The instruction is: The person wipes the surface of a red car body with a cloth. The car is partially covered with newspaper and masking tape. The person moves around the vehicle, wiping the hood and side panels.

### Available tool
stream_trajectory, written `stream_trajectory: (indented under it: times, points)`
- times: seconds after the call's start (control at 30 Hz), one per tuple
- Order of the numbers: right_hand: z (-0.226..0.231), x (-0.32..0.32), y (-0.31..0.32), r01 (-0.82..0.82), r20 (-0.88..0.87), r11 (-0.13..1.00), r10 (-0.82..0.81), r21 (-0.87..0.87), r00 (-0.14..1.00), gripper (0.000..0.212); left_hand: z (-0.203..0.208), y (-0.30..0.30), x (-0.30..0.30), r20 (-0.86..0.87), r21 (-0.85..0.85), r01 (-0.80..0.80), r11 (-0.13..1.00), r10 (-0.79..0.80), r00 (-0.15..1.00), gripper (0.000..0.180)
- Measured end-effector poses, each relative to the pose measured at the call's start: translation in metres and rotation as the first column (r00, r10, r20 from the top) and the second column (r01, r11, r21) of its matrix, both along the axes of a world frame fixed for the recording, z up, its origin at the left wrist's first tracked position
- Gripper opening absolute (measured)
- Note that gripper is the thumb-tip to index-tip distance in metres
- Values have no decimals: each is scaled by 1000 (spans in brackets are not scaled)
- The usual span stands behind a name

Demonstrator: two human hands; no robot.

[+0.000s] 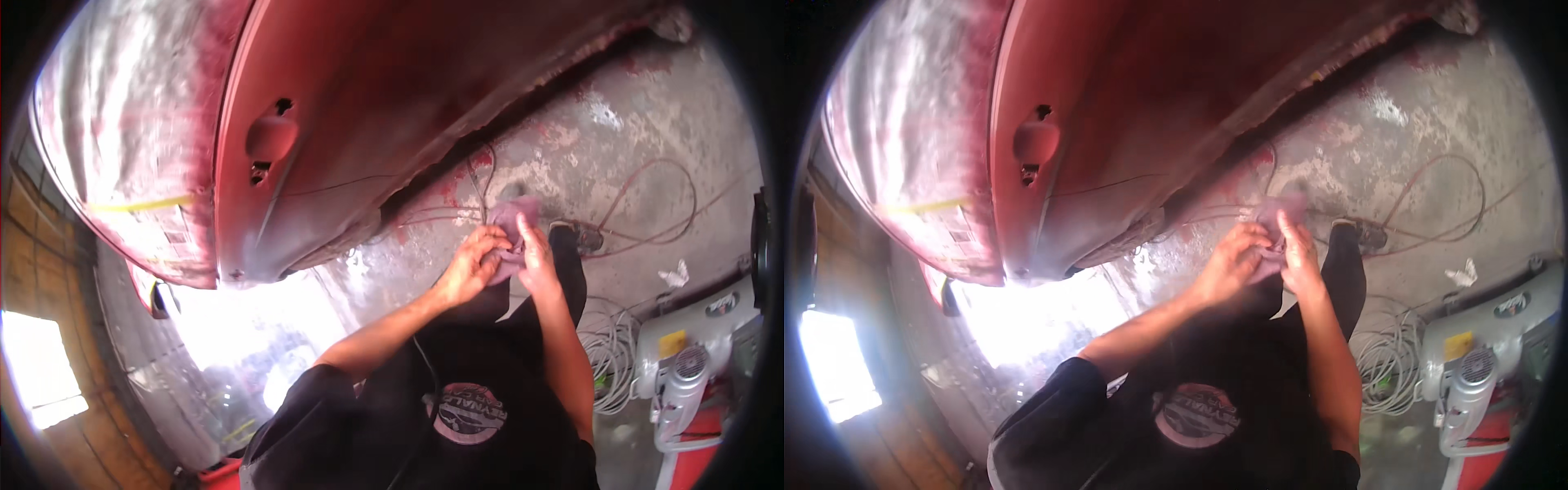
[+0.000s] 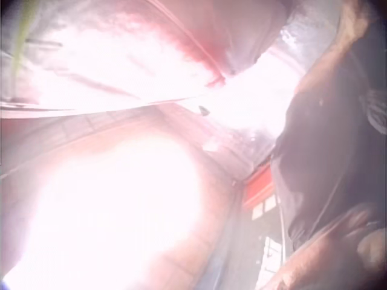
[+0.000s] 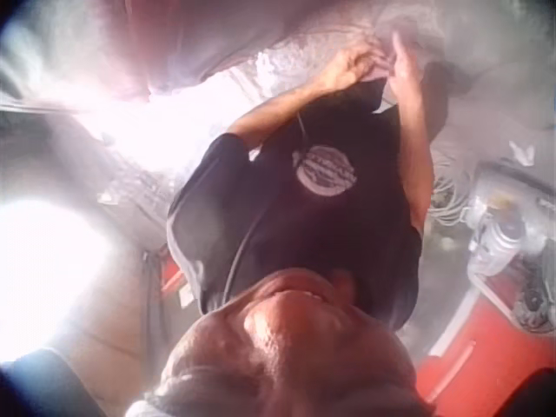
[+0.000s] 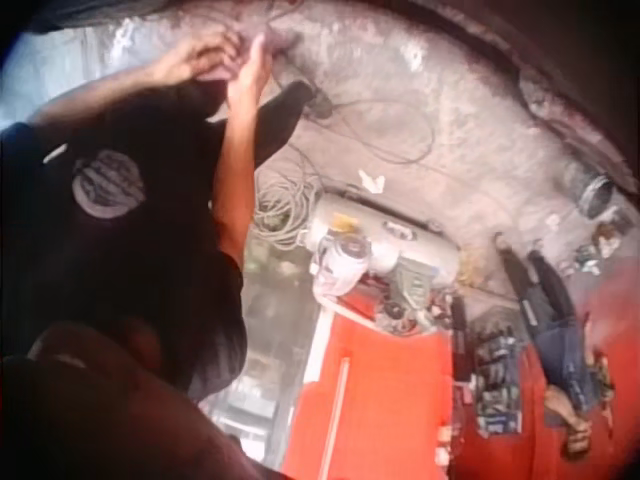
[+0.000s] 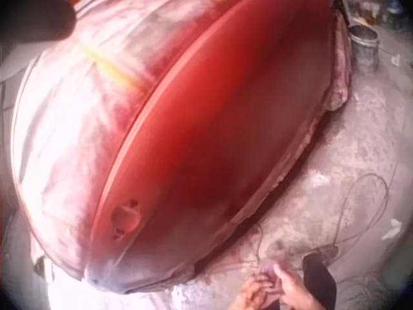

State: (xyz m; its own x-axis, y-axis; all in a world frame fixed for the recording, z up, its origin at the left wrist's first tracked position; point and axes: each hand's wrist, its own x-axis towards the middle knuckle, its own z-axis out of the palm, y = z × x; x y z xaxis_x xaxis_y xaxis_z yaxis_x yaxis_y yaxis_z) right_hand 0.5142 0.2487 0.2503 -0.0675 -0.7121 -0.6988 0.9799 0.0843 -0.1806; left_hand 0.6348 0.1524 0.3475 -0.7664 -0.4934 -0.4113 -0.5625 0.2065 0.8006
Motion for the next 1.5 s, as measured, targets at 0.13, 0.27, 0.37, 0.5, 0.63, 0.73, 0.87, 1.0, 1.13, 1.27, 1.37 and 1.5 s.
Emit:
stream_trajectory:
  times: [0.13, 0.27, 0.37, 0.5, 0.63, 0.73, 0.87, 1.0, 1.13, 1.27, 1.37, 1.5]
  points:
    - [26, 43, -28, -109, -300, 993, 92, -38, 949, 21, 23, 19, 34, -147, -152, -288, 945, 267, 953, 50]
    - [45, 82, -42, -314, -787, 947, 146, -63, 600, 21, 31, -5, 90, -170, 4, -590, 807, 582, 795, 56]
    - [87, 101, -60, -495, -759, 868, 297, -39, 580, 22, 40, -41, 124, -96, 309, -664, 681, 717, 691, 42]
    - [113, 156, -74, -529, -892, 848, 213, -34, 399, 24, 38, -85, 207, -230, 426, -545, 722, 669, 706, 15]
    - [150, 240, -108, -374, -899, 927, 139, -30, 416, 30, 56, -110, 284, -258, 547, -440, 712, 643, 721, 16]
    - [160, 302, -134, -361, -960, 933, 107, 6, 260, 35, 70, -128, 326, -262, 576, -461, 675, 687, 678, 15]
    - [197, 345, -162, -308, -969, 950, 21, -58, 245, 33, 93, -153, 359, -436, 450, -464, 763, 641, 632, 9]
    - [223, 352, -198, -339, -986, 936, -133, -92, -99, 30, 120, -177, 368, -553, 351, -512, 784, 615, 562, 19]
    - [236, 340, -255, -73, -966, 986, -163, -151, -202, 23, 130, -189, 382, -490, 424, -580, 696, 715, 499, 39]
    - [229, 321, -322, 63, -799, 945, -234, -321, -554, 20, 86, -175, 429, -260, 389, -653, 650, 757, 599, 33]
    - [218, 325, -343, 36, -725, 957, -193, -288, -661, 22, 55, -145, 445, -136, 354, -682, 640, 757, 639, 26]
    - [206, 331, -351, 66, -659, 932, -200, -356, -725, 25, 38, -122, 456, -61, 369, -703, 608, 771, 634, 26]
